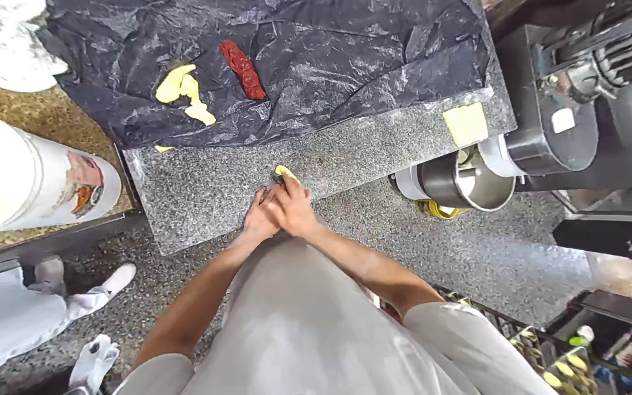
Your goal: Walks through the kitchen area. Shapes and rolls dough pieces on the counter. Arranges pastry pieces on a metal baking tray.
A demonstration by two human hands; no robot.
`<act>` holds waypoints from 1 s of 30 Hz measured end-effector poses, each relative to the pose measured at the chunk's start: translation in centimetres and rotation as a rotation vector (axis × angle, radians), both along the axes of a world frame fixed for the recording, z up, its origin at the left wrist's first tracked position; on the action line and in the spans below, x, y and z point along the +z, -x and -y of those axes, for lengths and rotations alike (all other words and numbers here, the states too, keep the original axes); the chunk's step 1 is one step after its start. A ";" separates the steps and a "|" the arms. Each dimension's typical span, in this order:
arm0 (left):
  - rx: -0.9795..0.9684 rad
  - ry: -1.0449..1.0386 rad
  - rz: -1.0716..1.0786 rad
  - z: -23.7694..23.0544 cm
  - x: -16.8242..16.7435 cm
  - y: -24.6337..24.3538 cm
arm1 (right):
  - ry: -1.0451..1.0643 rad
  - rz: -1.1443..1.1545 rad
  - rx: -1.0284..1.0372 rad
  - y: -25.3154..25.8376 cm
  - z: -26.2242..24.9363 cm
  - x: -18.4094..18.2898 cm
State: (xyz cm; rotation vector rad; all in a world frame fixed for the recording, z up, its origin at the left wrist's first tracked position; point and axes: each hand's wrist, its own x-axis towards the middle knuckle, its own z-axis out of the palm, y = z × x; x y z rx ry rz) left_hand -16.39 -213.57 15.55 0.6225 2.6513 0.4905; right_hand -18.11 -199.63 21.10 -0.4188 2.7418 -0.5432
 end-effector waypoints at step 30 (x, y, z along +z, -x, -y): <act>0.469 -0.941 0.821 -16.8 5.6 -0.1 | 0.677 0.201 -0.386 -5.3 -23.1 -0.7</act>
